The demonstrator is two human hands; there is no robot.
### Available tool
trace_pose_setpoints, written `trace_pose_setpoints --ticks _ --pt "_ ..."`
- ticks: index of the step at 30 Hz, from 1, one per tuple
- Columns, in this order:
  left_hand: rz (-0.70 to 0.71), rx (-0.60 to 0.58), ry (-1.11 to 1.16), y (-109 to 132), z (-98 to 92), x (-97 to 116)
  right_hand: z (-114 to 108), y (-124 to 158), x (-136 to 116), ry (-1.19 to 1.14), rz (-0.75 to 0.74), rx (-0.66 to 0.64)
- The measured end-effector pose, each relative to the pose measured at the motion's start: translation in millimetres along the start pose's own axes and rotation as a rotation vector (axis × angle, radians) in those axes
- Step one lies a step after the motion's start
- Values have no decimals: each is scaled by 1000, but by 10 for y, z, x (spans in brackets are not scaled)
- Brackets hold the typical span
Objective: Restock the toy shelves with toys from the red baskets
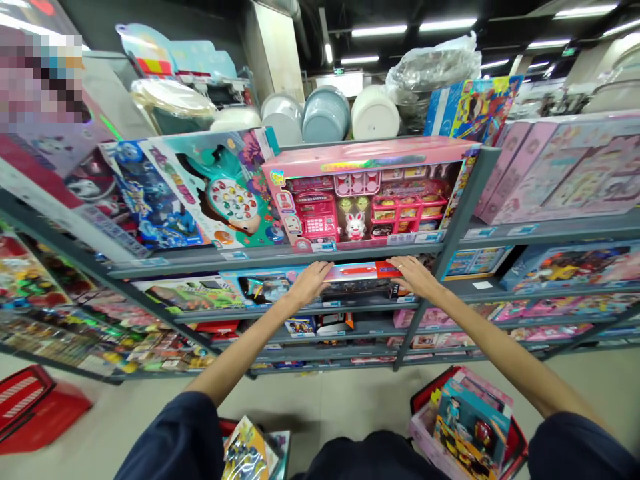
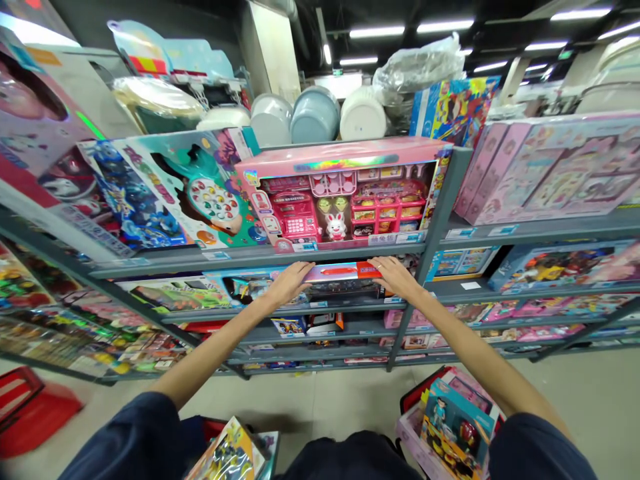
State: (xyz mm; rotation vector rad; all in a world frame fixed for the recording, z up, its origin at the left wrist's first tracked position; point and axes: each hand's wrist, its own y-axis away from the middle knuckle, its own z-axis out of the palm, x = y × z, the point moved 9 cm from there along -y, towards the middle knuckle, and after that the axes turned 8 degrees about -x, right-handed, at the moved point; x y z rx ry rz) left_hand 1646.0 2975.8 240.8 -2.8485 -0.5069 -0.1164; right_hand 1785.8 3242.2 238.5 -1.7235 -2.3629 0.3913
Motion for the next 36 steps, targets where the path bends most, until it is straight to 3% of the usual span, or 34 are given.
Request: trace_pose_setpoints --ticks 5,11,17,23,28,32,34,36 --pt "-51 24 -24 42 330 -61 301 20 1 54 21 6" --pt "-116 -12 -119 -162 568 -207 570 -130 182 189 117 -59" --pt "-254 -11 -242 -324 559 -283 637 -356 329 302 269 -213" --pt "-330 -151 -294 -521 586 -414 678 -597 488 295 324 -327" --pt "-323 -168 -272 -634 511 -457 621 -700 547 260 343 -331" --pt "-227 -87 -228 -379 598 -233 662 -523 252 211 309 -222" --pt "-258 -77 -124 -105 823 -188 862 -368 -31 48 299 -148" --pt "-393 -146 -23 192 1177 -287 1246 -259 -327 -176 328 -151"
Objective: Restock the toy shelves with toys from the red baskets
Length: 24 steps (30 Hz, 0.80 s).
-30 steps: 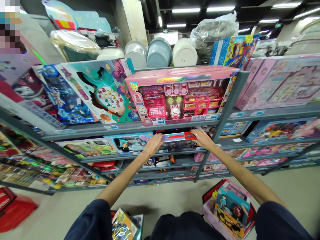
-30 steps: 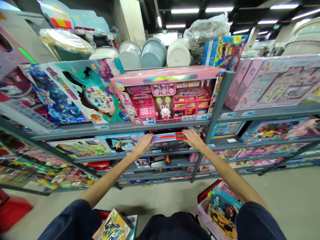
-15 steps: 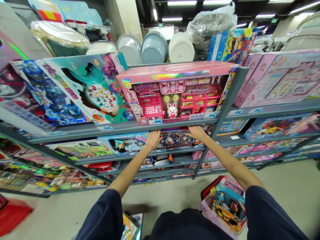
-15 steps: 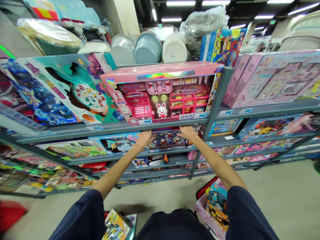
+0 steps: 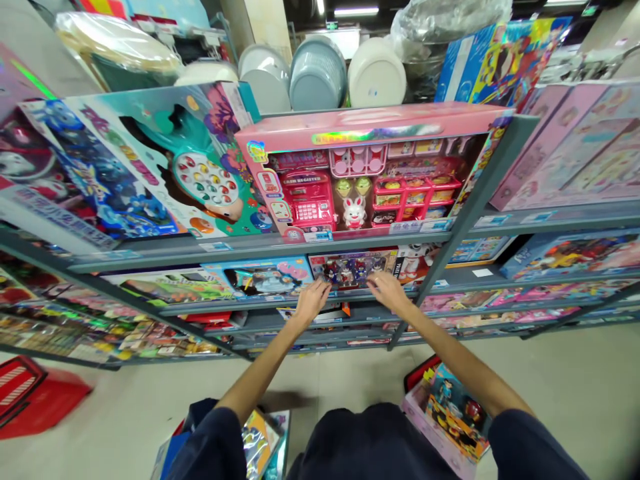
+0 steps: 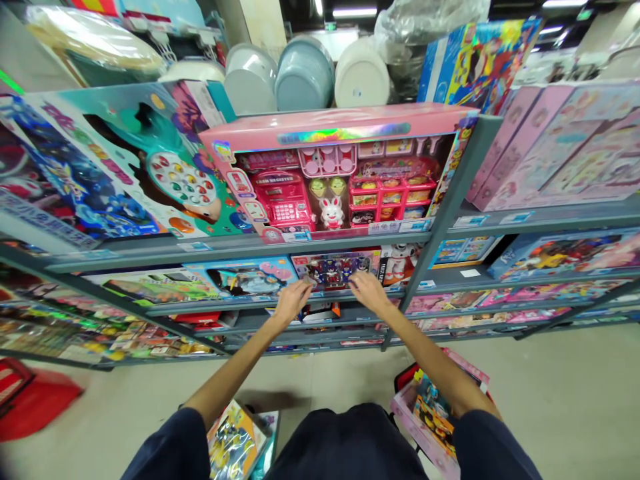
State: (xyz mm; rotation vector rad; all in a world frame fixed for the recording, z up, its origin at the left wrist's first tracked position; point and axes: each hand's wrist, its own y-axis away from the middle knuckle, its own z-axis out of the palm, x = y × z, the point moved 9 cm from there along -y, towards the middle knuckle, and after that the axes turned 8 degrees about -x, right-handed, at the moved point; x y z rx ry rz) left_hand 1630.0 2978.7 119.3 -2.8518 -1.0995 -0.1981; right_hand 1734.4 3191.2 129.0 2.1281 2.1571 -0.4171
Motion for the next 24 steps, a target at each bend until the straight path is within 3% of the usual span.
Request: trace_pose_setpoints --ticks 3,5,7,11,18,21,24 --pt "-194 -144 20 106 532 -330 724 -66 -290 -113 76 -128" --pt "-253 -185 3 46 713 -489 1040 -254 -454 -118 116 -175" --pt "-284 -214 -7 -56 798 -595 1214 -469 -557 -118 153 -208" --pt "-289 -248 -13 -191 866 -673 1309 -721 -610 -87 202 -250" --pt "-250 -243 4 -246 963 -729 1371 -808 -593 -65 205 -269" --pt "-220 -196 24 -228 899 -680 1335 -801 -646 -93 204 -227" --pt "-164 -83 61 -99 728 -536 1124 -597 -576 -139 226 -108"
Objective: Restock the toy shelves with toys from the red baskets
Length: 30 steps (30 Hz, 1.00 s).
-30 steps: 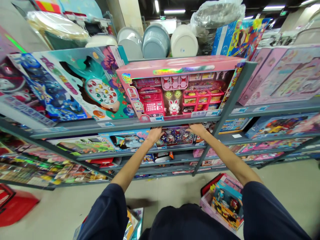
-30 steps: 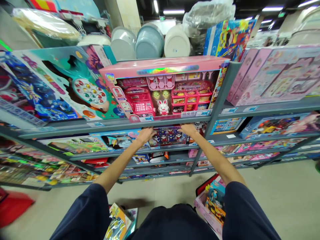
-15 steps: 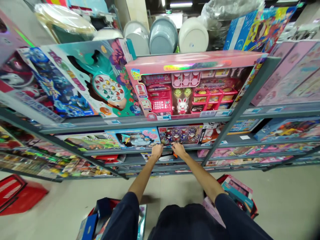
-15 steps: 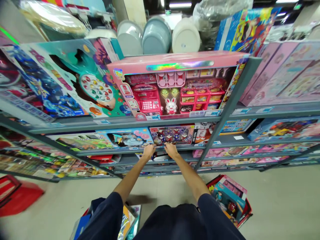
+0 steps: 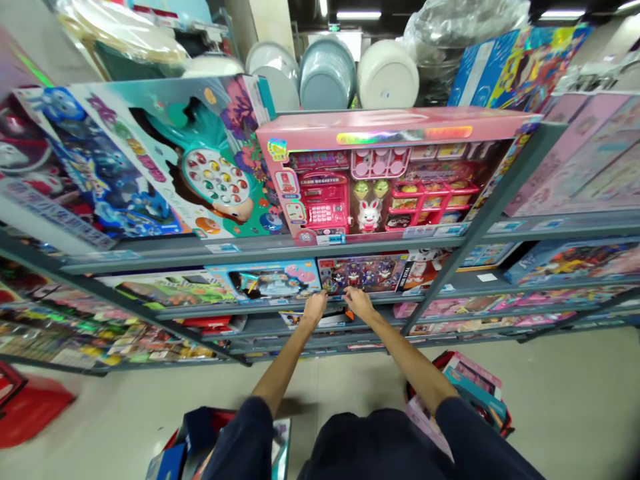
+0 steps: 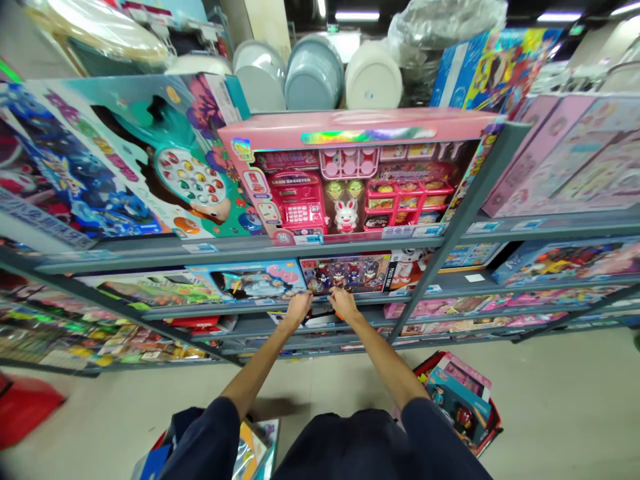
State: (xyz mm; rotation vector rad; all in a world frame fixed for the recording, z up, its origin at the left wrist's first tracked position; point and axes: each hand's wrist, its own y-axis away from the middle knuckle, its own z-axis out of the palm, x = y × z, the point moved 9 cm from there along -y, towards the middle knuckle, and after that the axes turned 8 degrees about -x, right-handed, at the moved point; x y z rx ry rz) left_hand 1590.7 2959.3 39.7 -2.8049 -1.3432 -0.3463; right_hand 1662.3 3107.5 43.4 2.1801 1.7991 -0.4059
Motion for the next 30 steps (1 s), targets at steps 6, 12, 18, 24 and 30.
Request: trace_pose_setpoints --ticks 6,12,18,24,30 --pt "307 369 108 389 -678 390 -1157 782 883 -26 29 426" --pt "461 341 -95 47 -1238 893 -1862 604 943 370 -266 303" --pt "218 141 -269 -378 -1473 903 -1988 136 948 515 -70 88" --pt "224 37 -234 -510 -1478 817 -2039 19 1025 502 -41 29" --pt "178 81 -244 -512 -1466 834 -2017 21 973 522 -20 7"
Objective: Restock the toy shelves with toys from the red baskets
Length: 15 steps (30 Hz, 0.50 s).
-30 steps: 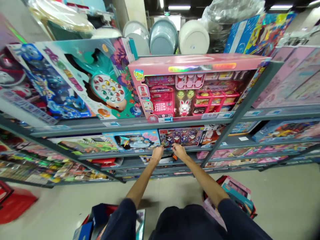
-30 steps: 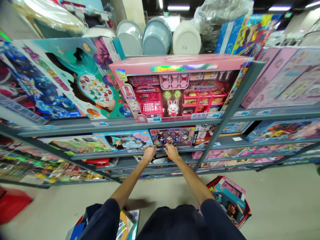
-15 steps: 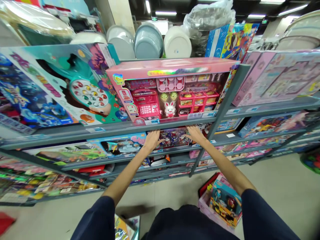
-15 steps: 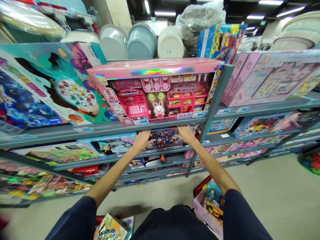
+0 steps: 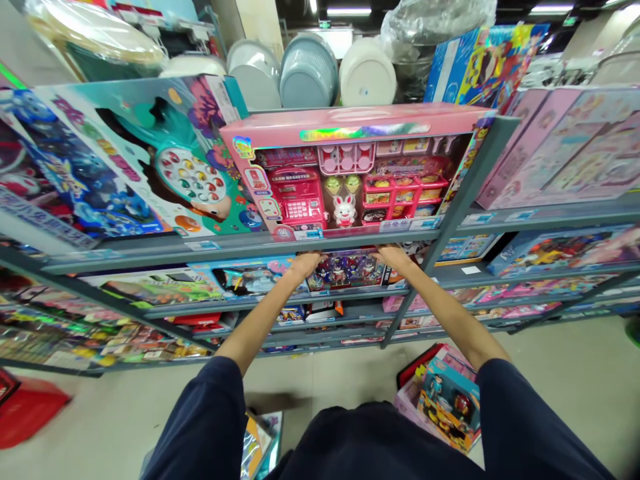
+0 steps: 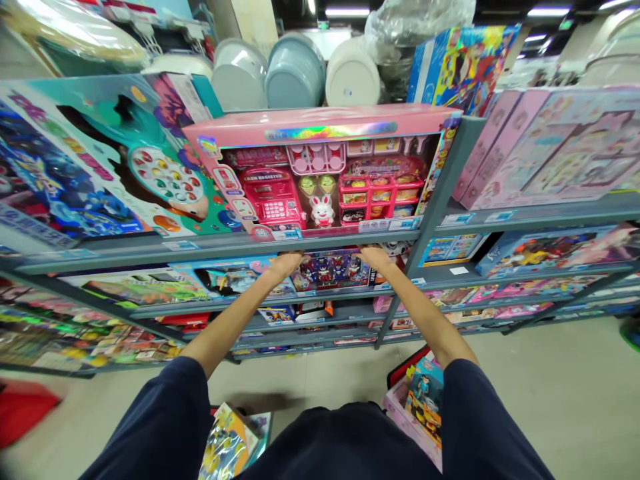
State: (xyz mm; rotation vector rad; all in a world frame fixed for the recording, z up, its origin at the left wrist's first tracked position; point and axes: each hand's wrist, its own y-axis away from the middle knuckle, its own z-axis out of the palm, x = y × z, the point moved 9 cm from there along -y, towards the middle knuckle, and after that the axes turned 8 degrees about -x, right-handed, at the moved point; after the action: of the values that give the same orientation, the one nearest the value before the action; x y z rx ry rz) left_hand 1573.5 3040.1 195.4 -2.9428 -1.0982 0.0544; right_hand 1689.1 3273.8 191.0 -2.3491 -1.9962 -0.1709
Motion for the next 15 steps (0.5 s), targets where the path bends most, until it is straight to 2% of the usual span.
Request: trace_pose_setpoints --ticks 15 --pt "6 7 -59 60 70 0 35 129 -55 25 -1 -9"
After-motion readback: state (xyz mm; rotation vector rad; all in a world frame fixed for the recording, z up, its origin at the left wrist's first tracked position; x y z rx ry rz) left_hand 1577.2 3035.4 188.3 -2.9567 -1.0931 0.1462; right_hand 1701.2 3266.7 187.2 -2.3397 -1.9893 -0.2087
